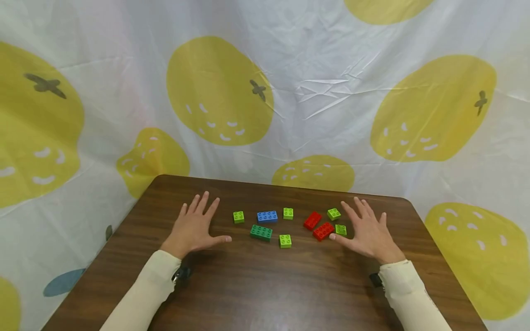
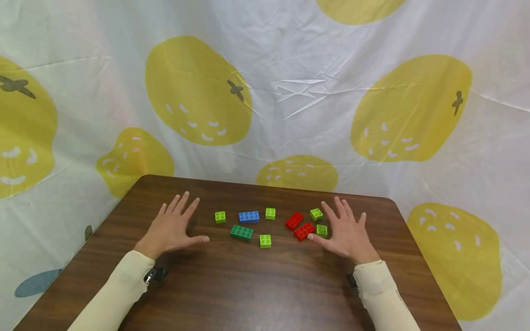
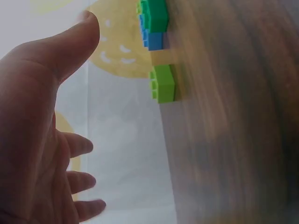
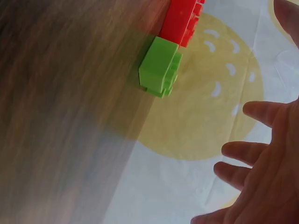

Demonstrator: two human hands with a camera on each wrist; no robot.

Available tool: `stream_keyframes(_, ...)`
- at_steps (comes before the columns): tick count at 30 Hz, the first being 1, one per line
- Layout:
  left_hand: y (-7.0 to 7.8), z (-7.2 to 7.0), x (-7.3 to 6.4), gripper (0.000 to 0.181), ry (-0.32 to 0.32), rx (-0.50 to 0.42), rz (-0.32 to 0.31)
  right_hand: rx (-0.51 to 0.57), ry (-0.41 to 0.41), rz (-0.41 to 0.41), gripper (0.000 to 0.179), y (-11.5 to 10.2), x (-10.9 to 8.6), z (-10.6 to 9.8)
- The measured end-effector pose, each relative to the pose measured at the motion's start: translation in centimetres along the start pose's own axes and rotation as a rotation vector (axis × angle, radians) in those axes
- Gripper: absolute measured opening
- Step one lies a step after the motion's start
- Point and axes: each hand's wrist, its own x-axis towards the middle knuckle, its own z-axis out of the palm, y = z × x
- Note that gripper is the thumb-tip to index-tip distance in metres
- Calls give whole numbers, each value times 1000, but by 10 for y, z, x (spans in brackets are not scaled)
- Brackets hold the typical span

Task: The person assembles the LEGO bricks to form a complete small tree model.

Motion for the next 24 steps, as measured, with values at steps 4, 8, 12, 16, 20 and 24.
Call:
stream_keyframes(4,1,6,2,123,30,19,41,52,20,-33,105,0,1,2)
stream_keyframes(8,6,9,3,119,64,-5,83,87,64,-75,98,0,3,4)
stream_keyframes(12,12,14,3,116,86,-34,138,136,95,-103,90,-1,5,5)
stream_keyframes(16,18,21,3,109,115,-46,181,181,96,-110,82,-3,6,7)
stream_keyframes(20,26,24,3,103,131,-63,202,188,116,-129,75,-4,7,9)
stream_keyframes(24,33,30,4,99,133,-89,215,217,139,-148,70,-4,9,13)
